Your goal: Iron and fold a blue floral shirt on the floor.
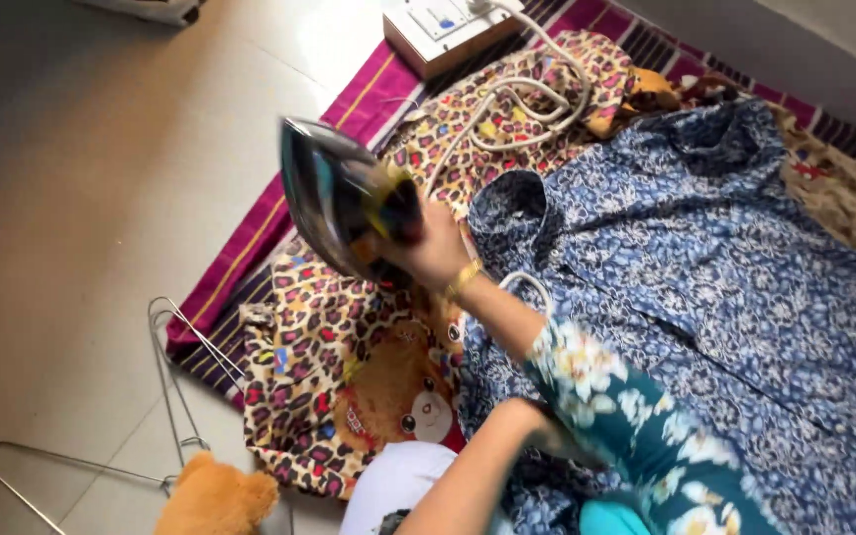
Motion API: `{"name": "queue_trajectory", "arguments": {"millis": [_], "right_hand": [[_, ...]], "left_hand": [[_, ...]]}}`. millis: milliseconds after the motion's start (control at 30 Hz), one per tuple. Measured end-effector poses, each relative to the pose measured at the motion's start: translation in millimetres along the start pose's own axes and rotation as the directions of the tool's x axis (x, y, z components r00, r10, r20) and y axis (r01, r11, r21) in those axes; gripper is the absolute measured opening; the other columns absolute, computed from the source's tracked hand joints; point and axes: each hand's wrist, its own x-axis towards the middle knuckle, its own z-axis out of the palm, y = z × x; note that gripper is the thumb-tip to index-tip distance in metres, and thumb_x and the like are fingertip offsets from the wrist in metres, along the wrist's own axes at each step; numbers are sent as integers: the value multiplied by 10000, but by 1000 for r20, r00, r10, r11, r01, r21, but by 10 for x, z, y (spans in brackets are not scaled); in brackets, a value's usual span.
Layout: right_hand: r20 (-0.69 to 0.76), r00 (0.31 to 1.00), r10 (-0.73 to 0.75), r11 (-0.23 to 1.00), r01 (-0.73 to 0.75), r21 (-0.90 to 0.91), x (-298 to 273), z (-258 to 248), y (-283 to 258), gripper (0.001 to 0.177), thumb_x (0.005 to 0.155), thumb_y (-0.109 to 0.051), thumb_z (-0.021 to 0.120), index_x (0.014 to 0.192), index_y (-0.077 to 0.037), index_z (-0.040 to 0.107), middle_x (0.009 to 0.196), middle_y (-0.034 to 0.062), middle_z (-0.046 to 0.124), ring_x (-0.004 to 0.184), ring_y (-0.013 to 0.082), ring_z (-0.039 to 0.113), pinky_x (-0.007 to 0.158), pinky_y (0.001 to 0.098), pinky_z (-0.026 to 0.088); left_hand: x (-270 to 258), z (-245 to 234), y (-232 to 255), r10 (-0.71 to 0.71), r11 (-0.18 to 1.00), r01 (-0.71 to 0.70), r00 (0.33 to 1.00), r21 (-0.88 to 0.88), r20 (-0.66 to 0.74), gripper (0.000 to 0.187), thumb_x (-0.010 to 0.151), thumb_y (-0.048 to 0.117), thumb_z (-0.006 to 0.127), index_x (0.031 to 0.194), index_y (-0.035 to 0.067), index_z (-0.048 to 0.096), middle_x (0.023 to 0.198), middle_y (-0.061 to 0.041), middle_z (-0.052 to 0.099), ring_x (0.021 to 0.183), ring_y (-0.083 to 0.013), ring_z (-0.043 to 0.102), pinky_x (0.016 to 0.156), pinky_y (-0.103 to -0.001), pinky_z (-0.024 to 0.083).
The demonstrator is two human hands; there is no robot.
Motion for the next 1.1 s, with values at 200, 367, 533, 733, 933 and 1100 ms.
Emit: {"name": "queue_trajectory", "arguments": {"millis": [200, 367, 533, 733, 933, 1100], "right_hand": [[117, 933, -341, 893, 361, -269, 33, -1327, -578, 522, 758, -366, 941, 1093, -29, 726, 1005, 135, 757, 835, 224, 752, 786, 345, 616], [448, 801, -397, 317, 578, -752, -504, -2815, -855, 284, 700, -174, 795, 938, -88, 666, 828, 69, 668, 784, 274, 686, 671, 395, 548], [586, 806, -85, 53, 591, -805, -924, -3705, -232, 172, 773, -145, 716, 941, -140, 680, 773, 12, 672, 778, 218, 704, 660, 382, 562], [352, 904, 242, 306, 273, -912, -1191, -3801, 799, 450, 655, -376, 817, 1059, -218, 697, 893, 28, 761, 763, 209, 744, 630, 349, 618], [239, 837, 493, 422, 10, -907, -1228, -3431, 1774, 411, 701, -230, 752, 1107, -229, 694, 964, 82, 770, 882, 287, 760, 799, 409, 621], [-170, 853, 494, 465, -424, -777, -720, -3002, 1919, 549, 683, -251, 745, 1223, -161, 692, 1026, 210, 743, 932, 406, 720, 875, 491, 575]], "left_hand": [[-151, 104, -59, -12, 1000, 14, 997, 25, -73, 838, 805, 703, 655, 1344, 60, 642, 1431, -187, 574, 1278, -351, 556, 1056, -450, 442], [112, -122, -190, -126, 986, 140, 983, 93, -136, 865, 838, 770, 535, 1112, -16, 772, 1217, -233, 743, 1094, -395, 707, 919, -509, 550], [58, -273, -204, -148, 970, 218, 886, 112, -439, 755, 880, 701, 579, 1132, 13, 759, 1197, -239, 715, 1115, -403, 684, 965, -497, 531], [-335, -569, 142, -13, 999, -36, 443, -33, -896, 467, 907, 392, 670, 1256, 82, 647, 1117, -189, 708, 1068, -359, 664, 942, -456, 521], [-448, -611, 290, -51, 995, -67, 279, -72, -959, 409, 910, 304, 688, 1232, 56, 637, 1137, -171, 639, 1045, -352, 650, 905, -439, 522], [-456, -1024, 135, -17, 993, -116, -79, -7, -997, 319, 941, 281, 670, 1155, 44, 670, 1091, -161, 667, 1013, -337, 675, 897, -438, 540]]}}
